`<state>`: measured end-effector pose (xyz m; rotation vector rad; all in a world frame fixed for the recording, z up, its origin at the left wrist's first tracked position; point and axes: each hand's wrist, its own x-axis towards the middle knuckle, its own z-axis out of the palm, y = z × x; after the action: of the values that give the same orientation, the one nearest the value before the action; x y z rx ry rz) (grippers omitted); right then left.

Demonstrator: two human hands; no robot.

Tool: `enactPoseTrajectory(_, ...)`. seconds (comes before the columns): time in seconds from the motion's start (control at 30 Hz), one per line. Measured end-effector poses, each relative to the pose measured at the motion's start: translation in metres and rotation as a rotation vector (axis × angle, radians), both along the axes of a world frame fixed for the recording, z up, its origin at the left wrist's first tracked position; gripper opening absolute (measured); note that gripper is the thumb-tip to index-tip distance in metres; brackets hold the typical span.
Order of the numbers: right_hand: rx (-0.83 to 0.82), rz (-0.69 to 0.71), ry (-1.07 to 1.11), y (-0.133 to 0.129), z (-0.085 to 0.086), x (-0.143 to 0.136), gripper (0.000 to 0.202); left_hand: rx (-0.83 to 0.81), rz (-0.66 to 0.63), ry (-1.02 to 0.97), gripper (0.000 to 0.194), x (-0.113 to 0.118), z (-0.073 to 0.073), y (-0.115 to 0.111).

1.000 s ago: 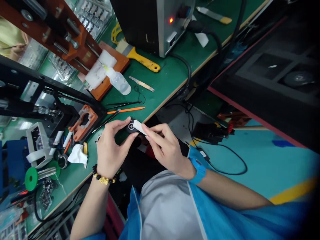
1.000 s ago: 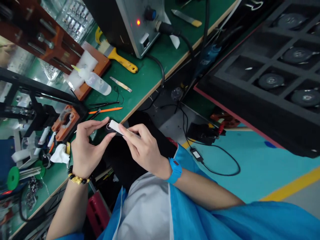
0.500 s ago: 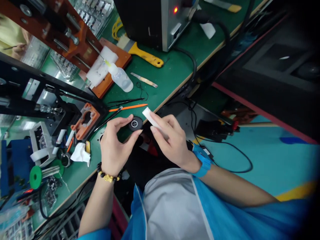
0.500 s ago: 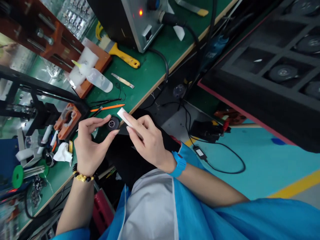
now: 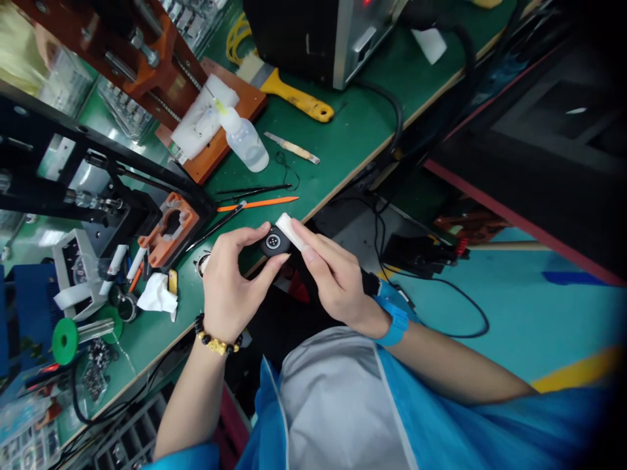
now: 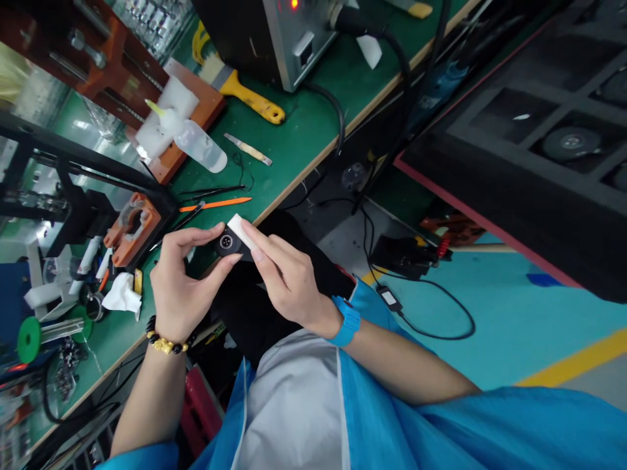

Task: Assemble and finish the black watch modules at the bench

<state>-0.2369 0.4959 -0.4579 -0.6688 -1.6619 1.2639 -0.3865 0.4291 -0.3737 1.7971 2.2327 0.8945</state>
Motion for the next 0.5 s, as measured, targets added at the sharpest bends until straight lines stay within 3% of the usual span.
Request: enactPoseTrajectory(0.5, 0.124, -0.007, -0.079, 0.0032, 0.0059, -0.0012, 0.046, 0.008, 0.014, 0.070, 0.043, -0.0011, -0.0030, -0.0002)
